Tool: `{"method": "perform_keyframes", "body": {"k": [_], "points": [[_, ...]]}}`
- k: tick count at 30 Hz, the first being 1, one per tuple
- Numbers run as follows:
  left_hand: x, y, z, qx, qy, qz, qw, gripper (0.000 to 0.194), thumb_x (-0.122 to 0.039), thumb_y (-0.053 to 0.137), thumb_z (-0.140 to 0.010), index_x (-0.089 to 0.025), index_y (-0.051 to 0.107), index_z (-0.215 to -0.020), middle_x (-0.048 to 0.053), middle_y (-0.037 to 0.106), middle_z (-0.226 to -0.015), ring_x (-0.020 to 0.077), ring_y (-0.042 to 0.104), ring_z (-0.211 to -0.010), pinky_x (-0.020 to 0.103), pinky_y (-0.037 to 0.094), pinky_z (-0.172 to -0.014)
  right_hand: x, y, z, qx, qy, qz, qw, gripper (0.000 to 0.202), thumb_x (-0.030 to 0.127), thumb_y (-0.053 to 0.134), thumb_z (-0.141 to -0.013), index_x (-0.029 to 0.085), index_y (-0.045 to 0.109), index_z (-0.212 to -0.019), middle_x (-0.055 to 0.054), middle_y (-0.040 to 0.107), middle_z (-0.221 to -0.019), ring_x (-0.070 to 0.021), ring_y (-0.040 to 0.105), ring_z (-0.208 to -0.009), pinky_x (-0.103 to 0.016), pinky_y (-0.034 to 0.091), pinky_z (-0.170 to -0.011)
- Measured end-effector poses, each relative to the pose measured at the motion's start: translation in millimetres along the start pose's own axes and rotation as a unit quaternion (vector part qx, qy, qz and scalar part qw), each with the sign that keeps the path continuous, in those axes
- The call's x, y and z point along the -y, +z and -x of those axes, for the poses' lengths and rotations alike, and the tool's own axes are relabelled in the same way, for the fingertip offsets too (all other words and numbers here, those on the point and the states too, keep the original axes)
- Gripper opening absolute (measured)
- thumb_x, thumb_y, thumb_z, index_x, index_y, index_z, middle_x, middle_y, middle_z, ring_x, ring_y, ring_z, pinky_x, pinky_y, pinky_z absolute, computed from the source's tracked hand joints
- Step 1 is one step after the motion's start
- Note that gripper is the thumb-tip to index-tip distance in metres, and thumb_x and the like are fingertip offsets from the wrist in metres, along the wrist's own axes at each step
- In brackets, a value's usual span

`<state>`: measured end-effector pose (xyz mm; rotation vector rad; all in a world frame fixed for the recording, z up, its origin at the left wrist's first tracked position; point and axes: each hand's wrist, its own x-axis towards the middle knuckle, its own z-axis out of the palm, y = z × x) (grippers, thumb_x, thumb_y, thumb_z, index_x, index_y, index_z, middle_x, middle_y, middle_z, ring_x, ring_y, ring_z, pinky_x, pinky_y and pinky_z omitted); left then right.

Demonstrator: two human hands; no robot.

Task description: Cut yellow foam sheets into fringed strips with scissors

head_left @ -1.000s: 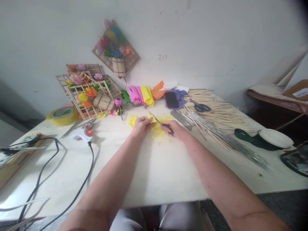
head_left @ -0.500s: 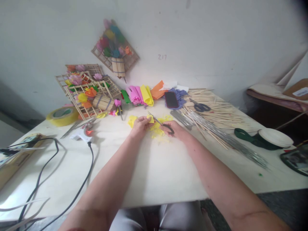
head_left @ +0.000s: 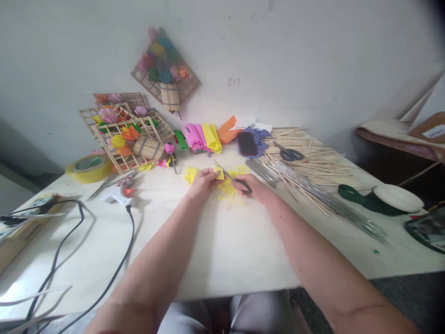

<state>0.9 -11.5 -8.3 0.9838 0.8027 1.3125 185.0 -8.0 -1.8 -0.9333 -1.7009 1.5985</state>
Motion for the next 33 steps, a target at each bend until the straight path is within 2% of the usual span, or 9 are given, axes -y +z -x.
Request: {"method": "perform_keyframes", "body": {"k": [15,20,33], "points": [[-0.9,1.1,0.6,-0.011,0.006,0.011,1.000,0.022,-0.028,0.070,-0.062,-0.012,0.058,-0.068,0.004,0.064,-0.065,0.0153,0.063,-0.066,0.023,0.049,-0.058,-0.1,0.4,-1.7,-0.003,-0.009,-0.006,1.000,0.027,0.034,0.065,-0.064,0.016,0.047,-0.059,0.008,0.040,-0.041,-0.0026,0.030,-0.031,-0.018,0.019,-0.030],[-0.4,-0.1,0.0,-0.013,0.010,0.012,1.000,0.022,-0.028,0.071,-0.061,-0.012,0.059,-0.068,0.005,0.065,-0.066,0.0164,0.064,-0.070,0.025,0.049,-0.063,1.3,1.3,-0.5,-0.005,-0.005,0.000,1.000,0.025,0.034,0.065,-0.065,0.015,0.048,-0.061,0.008,0.040,-0.042,-0.0026,0.031,-0.032,-0.017,0.020,-0.030],[-1.2,-0.2,0.8,-0.013,0.016,0.007,1.000,0.023,-0.030,0.070,-0.061,-0.011,0.059,-0.069,0.006,0.065,-0.070,0.0172,0.063,-0.072,0.026,0.050,-0.063,-2.6,0.9,-5.6,-0.013,0.002,-0.007,1.000,0.025,0.033,0.068,-0.060,0.015,0.049,-0.059,0.008,0.039,-0.040,-0.0031,0.030,-0.032,-0.018,0.019,-0.030]]}}
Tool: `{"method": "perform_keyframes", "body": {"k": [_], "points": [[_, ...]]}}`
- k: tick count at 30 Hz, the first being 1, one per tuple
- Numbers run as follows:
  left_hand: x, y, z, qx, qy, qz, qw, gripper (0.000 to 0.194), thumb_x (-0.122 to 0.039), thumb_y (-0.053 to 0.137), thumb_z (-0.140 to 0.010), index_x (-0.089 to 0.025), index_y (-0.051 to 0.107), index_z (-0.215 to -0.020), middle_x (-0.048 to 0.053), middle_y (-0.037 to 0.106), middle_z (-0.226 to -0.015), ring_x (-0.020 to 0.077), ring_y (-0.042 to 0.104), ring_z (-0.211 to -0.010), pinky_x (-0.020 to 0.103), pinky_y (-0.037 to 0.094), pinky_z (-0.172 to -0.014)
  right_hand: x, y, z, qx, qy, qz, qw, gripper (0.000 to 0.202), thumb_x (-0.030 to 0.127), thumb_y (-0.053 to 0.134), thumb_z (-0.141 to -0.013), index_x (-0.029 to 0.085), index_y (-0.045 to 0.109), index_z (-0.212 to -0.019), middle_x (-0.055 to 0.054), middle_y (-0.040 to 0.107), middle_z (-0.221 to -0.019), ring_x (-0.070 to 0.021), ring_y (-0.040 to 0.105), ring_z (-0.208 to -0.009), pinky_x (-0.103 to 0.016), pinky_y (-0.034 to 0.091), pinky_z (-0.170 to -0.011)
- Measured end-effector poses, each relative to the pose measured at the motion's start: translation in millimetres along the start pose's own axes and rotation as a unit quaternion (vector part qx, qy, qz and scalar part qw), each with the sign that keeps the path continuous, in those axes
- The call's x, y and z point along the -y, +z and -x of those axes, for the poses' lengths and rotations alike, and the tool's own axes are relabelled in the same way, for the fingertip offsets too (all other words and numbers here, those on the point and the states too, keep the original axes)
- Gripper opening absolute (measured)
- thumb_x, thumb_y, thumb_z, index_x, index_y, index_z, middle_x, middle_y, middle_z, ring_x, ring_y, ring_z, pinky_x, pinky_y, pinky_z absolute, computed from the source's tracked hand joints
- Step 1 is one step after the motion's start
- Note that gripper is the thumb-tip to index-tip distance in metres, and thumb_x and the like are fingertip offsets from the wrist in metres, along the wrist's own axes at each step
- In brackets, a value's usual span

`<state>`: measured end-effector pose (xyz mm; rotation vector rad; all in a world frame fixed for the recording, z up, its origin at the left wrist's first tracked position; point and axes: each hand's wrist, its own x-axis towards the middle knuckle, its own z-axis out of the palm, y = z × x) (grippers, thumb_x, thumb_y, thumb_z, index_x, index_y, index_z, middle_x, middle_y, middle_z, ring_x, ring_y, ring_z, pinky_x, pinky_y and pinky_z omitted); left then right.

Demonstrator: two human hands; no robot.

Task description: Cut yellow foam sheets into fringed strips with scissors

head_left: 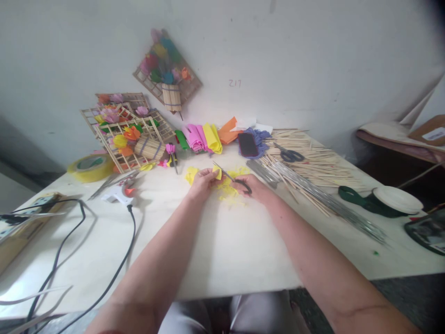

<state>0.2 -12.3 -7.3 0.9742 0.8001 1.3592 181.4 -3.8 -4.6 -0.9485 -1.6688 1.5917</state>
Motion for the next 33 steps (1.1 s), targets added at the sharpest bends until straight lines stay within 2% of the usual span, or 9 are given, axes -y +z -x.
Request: {"method": "perform_keyframes", "body": {"k": [15,33], "points": [[-1.3,1.7,0.0,-0.027,-0.005,0.023,0.999,0.025,-0.030,0.071,-0.060,-0.011,0.059,-0.069,0.006,0.065,-0.067,0.0174,0.063,-0.071,0.028,0.051,-0.065,2.1,3.8,0.8,-0.021,0.002,0.013,1.000,0.024,0.033,0.068,-0.059,0.015,0.051,-0.060,0.008,0.037,-0.038,-0.0034,0.027,-0.030,-0.020,0.017,-0.031],[-0.9,1.4,-0.3,-0.023,-0.002,0.022,0.999,0.024,-0.029,0.070,-0.062,-0.011,0.059,-0.074,0.006,0.065,-0.073,0.0158,0.064,-0.068,0.025,0.052,-0.062,-1.2,3.5,-1.2,-0.013,-0.004,-0.022,1.000,0.027,0.039,0.061,-0.065,0.015,0.051,-0.059,0.007,0.040,-0.038,-0.0043,0.030,-0.029,-0.020,0.020,-0.030]]}}
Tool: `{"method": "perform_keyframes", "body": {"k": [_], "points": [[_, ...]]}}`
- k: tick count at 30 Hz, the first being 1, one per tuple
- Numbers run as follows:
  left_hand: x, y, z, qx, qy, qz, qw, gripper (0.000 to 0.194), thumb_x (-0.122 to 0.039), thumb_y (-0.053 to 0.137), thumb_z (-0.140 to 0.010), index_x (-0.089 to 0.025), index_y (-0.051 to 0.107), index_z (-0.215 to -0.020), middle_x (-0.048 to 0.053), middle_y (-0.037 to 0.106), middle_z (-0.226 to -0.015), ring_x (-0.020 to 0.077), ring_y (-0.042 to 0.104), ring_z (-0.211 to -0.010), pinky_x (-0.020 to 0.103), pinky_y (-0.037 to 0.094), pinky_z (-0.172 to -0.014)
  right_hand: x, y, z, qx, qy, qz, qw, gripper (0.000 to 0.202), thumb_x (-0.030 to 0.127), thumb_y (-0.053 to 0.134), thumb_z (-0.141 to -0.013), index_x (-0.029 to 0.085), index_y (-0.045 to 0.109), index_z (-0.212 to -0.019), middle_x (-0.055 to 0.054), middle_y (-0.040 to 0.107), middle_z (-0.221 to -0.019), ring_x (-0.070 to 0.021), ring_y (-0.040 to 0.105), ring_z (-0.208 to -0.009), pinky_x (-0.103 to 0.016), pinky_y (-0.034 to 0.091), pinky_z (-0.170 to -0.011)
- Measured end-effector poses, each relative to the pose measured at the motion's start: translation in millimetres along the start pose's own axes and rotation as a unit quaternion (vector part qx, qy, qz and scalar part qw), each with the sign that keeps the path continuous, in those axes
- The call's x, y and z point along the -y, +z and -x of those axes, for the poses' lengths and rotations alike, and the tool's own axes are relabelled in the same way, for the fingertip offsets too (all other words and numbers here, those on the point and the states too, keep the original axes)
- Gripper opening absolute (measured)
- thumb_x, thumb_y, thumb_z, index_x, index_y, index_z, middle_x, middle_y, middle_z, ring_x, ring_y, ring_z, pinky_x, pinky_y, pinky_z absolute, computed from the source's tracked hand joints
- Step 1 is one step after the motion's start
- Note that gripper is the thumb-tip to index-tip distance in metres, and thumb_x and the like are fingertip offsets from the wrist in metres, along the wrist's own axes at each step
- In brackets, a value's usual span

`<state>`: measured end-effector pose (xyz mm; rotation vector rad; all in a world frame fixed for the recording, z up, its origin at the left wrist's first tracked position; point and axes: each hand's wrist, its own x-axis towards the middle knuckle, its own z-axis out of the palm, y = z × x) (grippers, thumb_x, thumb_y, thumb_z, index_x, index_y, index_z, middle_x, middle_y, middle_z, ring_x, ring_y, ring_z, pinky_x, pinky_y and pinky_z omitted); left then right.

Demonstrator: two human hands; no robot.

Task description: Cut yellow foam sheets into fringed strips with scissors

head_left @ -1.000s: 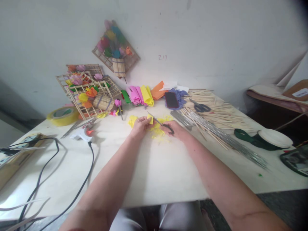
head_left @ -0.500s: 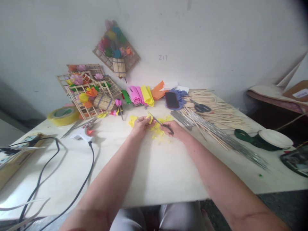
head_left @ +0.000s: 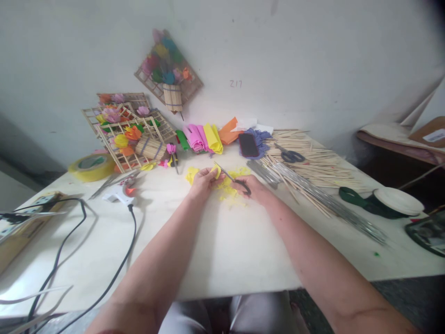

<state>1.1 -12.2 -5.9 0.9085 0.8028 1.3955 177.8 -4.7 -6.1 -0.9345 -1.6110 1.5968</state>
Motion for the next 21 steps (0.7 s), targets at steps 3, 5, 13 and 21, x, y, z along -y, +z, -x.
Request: {"method": "perform_keyframes", "body": {"k": [3,5,13,21], "points": [[0.1,0.0,0.1,0.001,-0.002,-0.004,1.000,0.024,-0.029,0.070,-0.062,-0.011,0.059,-0.073,0.006,0.066,-0.074,0.0169,0.064,-0.071,0.026,0.052,-0.065,-0.5,-0.9,1.1,0.000,0.003,0.012,1.000,0.027,0.038,0.064,-0.063,0.016,0.050,-0.059,0.007,0.041,-0.039,-0.0043,0.032,-0.030,-0.020,0.022,-0.030],[0.4,-0.4,-0.2,0.004,-0.003,-0.005,1.000,0.024,-0.029,0.070,-0.062,-0.011,0.059,-0.073,0.007,0.066,-0.074,0.0173,0.064,-0.072,0.027,0.052,-0.065,-0.2,-1.5,2.6,-0.002,0.007,0.024,1.000,0.027,0.036,0.067,-0.061,0.016,0.049,-0.059,0.007,0.041,-0.041,-0.0041,0.033,-0.031,-0.019,0.022,-0.030],[1.5,-2.5,-0.4,0.030,-0.015,-0.007,0.999,0.022,-0.027,0.069,-0.064,-0.011,0.059,-0.074,0.008,0.066,-0.076,0.0174,0.064,-0.071,0.027,0.052,-0.064,5.0,-2.2,9.9,0.021,-0.002,0.024,0.999,0.030,0.041,0.063,-0.065,0.016,0.047,-0.060,0.006,0.045,-0.044,-0.0034,0.035,-0.033,-0.018,0.024,-0.033],[-0.4,-0.6,2.1,0.041,-0.024,-0.021,0.999,0.023,-0.028,0.071,-0.062,-0.011,0.058,-0.072,0.007,0.066,-0.074,0.0186,0.065,-0.074,0.028,0.051,-0.066,4.6,-2.1,8.6,0.017,0.006,0.024,1.000,0.032,0.043,0.064,-0.063,0.016,0.046,-0.059,0.007,0.045,-0.043,-0.0035,0.036,-0.032,-0.018,0.024,-0.033]]}}
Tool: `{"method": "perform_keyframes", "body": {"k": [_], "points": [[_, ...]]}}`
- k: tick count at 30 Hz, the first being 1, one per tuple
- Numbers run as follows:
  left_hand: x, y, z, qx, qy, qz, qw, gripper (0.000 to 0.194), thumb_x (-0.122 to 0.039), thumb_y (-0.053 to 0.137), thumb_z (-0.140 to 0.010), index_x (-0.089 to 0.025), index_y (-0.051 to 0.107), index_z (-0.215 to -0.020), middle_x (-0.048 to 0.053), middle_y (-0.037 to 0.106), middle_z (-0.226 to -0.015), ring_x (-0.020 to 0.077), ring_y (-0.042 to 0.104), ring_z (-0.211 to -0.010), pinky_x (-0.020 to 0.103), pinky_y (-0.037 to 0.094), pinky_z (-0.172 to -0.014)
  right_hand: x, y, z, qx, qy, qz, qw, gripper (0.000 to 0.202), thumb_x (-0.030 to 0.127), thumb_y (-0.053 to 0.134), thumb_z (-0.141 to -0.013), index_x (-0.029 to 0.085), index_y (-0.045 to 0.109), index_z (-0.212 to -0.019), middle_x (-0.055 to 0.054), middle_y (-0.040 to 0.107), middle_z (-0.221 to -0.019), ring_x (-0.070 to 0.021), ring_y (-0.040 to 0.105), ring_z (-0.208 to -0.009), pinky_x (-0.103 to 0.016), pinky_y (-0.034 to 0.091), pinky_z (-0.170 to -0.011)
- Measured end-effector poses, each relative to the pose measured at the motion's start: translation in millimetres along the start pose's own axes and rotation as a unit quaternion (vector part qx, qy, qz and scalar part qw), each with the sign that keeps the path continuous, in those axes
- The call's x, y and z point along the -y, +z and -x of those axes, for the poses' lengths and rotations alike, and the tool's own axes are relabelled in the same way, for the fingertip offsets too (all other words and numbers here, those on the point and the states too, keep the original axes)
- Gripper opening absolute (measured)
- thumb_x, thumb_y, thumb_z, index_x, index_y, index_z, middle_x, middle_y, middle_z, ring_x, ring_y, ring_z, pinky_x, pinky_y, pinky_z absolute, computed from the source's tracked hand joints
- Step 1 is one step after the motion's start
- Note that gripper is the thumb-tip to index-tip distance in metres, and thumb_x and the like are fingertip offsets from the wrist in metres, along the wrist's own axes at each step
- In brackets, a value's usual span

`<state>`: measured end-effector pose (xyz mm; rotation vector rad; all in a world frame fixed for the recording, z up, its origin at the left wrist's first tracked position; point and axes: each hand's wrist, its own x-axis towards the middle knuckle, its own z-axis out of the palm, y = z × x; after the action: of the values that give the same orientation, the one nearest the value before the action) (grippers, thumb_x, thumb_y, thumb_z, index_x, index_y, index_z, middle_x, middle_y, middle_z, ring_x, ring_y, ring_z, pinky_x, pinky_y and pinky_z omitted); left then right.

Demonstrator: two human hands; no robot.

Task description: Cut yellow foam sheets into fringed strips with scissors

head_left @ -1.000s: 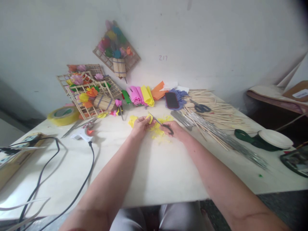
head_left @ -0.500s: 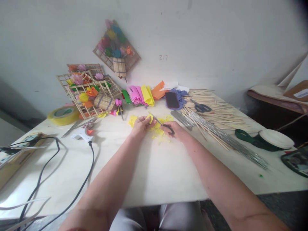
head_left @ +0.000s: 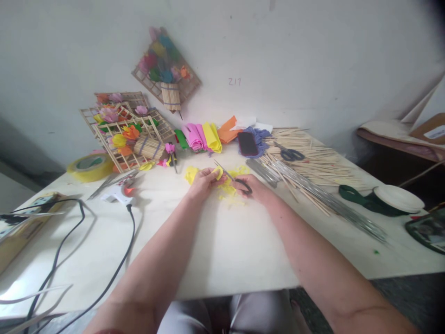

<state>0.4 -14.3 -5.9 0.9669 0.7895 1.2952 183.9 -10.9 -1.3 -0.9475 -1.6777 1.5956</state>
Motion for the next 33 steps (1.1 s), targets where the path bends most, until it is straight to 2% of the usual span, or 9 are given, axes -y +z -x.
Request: {"method": "perform_keyframes", "body": {"k": [9,18,33], "points": [[-0.5,0.4,-0.3,0.002,-0.004,0.000,1.000,0.024,-0.027,0.071,-0.061,-0.011,0.057,-0.072,0.007,0.066,-0.072,0.0181,0.065,-0.072,0.025,0.050,-0.061,-0.6,-1.4,-0.7,0.007,-0.008,0.005,1.000,0.031,0.041,0.065,-0.064,0.016,0.046,-0.060,0.007,0.043,-0.043,-0.0032,0.033,-0.032,-0.019,0.020,-0.032],[-0.1,-1.9,-1.3,0.000,-0.003,0.003,1.000,0.022,-0.027,0.070,-0.062,-0.011,0.059,-0.074,0.008,0.066,-0.071,0.0195,0.065,-0.073,0.027,0.051,-0.064,3.0,-0.3,0.9,0.001,-0.009,0.006,1.000,0.032,0.042,0.065,-0.064,0.016,0.047,-0.061,0.007,0.041,-0.043,-0.0032,0.031,-0.032,-0.019,0.019,-0.031],[0.4,-2.3,-2.2,-0.007,0.000,0.029,1.000,0.022,-0.023,0.070,-0.063,-0.009,0.059,-0.074,0.008,0.067,-0.069,0.0175,0.065,-0.067,0.026,0.052,-0.065,1.7,-1.3,-1.1,-0.001,-0.002,0.000,1.000,0.026,0.034,0.066,-0.062,0.015,0.050,-0.061,0.008,0.039,-0.042,-0.0024,0.029,-0.032,-0.018,0.017,-0.030]]}}
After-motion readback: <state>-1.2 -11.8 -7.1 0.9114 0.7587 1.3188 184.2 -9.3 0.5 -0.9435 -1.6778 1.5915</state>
